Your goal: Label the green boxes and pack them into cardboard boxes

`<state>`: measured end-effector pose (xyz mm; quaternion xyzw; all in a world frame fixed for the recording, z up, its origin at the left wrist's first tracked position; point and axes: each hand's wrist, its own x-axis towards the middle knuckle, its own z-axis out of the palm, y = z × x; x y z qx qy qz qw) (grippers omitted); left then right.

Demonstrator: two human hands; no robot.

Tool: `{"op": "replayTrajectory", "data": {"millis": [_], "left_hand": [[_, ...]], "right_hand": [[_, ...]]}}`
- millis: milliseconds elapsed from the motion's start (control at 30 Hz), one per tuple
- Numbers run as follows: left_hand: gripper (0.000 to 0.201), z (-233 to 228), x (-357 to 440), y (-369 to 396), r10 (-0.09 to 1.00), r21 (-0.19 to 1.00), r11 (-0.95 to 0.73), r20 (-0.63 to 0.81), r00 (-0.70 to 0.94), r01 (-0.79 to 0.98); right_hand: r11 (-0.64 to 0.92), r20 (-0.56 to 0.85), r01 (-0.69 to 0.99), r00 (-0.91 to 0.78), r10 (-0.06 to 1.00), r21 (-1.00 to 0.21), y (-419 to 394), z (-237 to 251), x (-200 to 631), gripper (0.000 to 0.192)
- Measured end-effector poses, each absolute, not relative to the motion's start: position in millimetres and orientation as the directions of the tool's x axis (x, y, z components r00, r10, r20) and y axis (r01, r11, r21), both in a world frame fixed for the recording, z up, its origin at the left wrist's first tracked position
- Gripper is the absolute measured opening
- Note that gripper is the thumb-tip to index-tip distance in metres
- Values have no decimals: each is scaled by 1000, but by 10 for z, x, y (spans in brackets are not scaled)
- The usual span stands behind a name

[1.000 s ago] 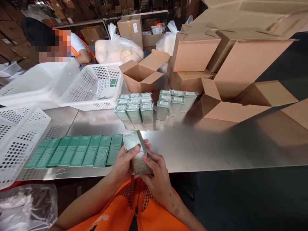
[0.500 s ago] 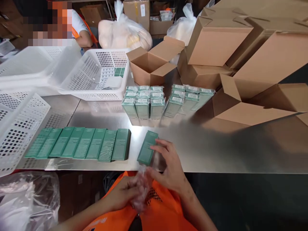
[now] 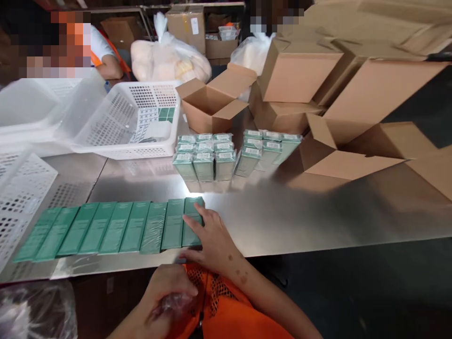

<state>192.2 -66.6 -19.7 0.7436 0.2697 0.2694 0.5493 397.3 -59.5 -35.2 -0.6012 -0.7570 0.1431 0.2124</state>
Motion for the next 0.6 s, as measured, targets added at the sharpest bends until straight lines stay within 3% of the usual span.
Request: {"op": "replayTrajectory", "data": {"millis": [100,200,333,433,500,567,600], "left_hand": [[60,-287,1938,-639,614,991,-133,60,787,28],[63,-369,2029,-648,651,994,-108,64,756,9],[60,-438,2146,-676,642,999,-43,28,766,0],[46,-444,2255,-700,609,960,280,-199,768,26],[34,-413,2376,-725,545,830,557,-353,761,-13],[61,-343,2526,-733,589,708,681,-376,716,-189],[71,-294,2601,-721,643,666,686,-365,673,-293]], "right_hand": [[106,286,938,-8,958,-331,-378,-176,4274,74],[2,399,989,58,915,-149,-25,-5,4603,58],[137,408,987,-89,909,-88,182,144,4833,23],[179,508,963,-54,860,-201,-129,167,4765,16],[113,646,906,200,736,-408,-497,124,4617,27],[154,638,722,466,613,-675,-881,44,4431,49],[189,573,639,472,670,-746,-1050,-5,4341,51]]}}
